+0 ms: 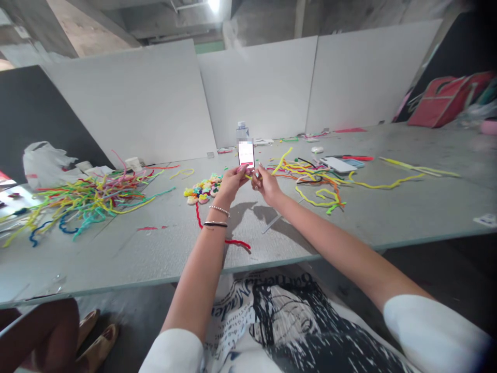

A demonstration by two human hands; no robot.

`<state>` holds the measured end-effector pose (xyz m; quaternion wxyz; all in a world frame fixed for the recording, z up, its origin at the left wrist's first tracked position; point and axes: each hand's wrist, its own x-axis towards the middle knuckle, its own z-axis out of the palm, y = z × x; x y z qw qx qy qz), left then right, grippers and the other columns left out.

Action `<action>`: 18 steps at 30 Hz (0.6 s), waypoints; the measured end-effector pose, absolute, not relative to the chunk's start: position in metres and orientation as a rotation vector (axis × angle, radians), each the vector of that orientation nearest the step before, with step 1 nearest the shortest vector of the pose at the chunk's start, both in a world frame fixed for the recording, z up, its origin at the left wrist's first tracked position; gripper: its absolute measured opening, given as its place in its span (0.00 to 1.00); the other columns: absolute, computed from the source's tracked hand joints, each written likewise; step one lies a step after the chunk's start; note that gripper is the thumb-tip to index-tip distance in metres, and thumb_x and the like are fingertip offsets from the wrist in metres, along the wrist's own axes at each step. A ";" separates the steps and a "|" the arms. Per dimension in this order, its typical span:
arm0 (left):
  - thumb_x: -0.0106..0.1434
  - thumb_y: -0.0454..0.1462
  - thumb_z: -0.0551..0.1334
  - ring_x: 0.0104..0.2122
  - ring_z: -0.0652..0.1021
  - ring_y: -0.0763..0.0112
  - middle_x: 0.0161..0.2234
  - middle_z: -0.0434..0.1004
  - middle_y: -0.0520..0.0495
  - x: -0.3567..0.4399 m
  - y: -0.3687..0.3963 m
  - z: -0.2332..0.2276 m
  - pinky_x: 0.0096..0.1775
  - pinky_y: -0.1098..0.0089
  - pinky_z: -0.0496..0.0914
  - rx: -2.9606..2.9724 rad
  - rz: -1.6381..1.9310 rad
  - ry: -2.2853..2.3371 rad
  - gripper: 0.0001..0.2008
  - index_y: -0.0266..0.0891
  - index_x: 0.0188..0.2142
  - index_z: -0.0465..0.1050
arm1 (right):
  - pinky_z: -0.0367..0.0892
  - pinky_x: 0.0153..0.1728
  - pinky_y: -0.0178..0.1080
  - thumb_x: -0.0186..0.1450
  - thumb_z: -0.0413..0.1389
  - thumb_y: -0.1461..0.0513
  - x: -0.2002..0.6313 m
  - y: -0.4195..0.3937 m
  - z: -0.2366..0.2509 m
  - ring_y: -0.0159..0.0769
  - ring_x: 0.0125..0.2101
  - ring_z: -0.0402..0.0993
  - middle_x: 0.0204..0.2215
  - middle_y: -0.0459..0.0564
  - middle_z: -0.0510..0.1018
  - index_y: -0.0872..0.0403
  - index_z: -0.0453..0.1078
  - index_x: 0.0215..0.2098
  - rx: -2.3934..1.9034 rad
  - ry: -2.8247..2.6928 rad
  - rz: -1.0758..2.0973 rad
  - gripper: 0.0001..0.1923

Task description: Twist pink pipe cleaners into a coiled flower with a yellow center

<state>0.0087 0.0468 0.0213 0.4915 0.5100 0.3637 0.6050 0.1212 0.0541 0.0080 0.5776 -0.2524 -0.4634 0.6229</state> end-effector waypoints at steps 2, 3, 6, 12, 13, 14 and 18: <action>0.56 0.39 0.63 0.32 0.75 0.77 0.30 0.75 0.49 0.010 0.049 0.020 0.43 0.72 0.69 1.260 1.504 0.901 0.08 0.34 0.30 0.73 | 0.48 0.16 0.31 0.65 0.47 0.51 0.120 0.050 0.010 0.26 0.11 0.46 0.08 0.35 0.49 0.51 0.56 0.21 -0.613 -0.984 1.475 0.18; 0.56 0.39 0.63 0.32 0.76 0.77 0.29 0.75 0.49 0.011 0.050 0.019 0.42 0.72 0.69 1.274 1.528 0.926 0.08 0.34 0.31 0.73 | 0.46 0.16 0.31 0.66 0.46 0.54 0.119 0.049 0.011 0.26 0.10 0.45 0.07 0.34 0.48 0.52 0.57 0.23 -0.640 -0.945 1.507 0.16; 0.56 0.39 0.63 0.30 0.75 0.77 0.28 0.76 0.49 0.012 0.056 0.015 0.39 0.74 0.70 1.334 1.602 1.044 0.09 0.34 0.32 0.74 | 0.44 0.15 0.30 0.66 0.45 0.60 0.118 0.046 0.011 0.25 0.10 0.45 0.07 0.34 0.48 0.53 0.60 0.26 -0.698 -0.945 1.646 0.11; 0.56 0.36 0.62 0.33 0.78 0.71 0.32 0.78 0.46 0.010 0.064 0.012 0.40 0.69 0.71 1.365 1.738 0.999 0.08 0.35 0.35 0.73 | 0.47 0.15 0.30 0.63 0.50 0.59 0.118 0.046 0.009 0.25 0.11 0.48 0.08 0.36 0.51 0.52 0.54 0.20 -0.739 -1.201 1.780 0.15; 0.56 0.36 0.62 0.34 0.78 0.70 0.32 0.78 0.46 0.010 0.065 0.012 0.40 0.68 0.71 1.370 1.745 0.991 0.08 0.35 0.36 0.73 | 0.48 0.16 0.30 0.62 0.50 0.59 0.118 0.046 0.009 0.25 0.11 0.49 0.08 0.36 0.52 0.52 0.53 0.19 -0.746 -1.258 1.780 0.16; 0.57 0.36 0.62 0.34 0.78 0.70 0.32 0.78 0.45 0.010 0.064 0.012 0.40 0.68 0.71 1.383 1.741 0.995 0.09 0.34 0.37 0.73 | 0.48 0.16 0.30 0.62 0.51 0.59 0.118 0.046 0.008 0.25 0.11 0.49 0.09 0.36 0.52 0.52 0.53 0.19 -0.748 -1.308 1.771 0.15; 0.55 0.38 0.63 0.36 0.78 0.67 0.33 0.79 0.44 0.013 0.061 0.011 0.41 0.67 0.70 1.454 1.630 1.044 0.12 0.34 0.37 0.74 | 0.46 0.15 0.30 0.61 0.50 0.63 0.119 0.045 0.006 0.24 0.11 0.46 0.10 0.36 0.51 0.52 0.51 0.20 -0.772 -1.376 1.715 0.14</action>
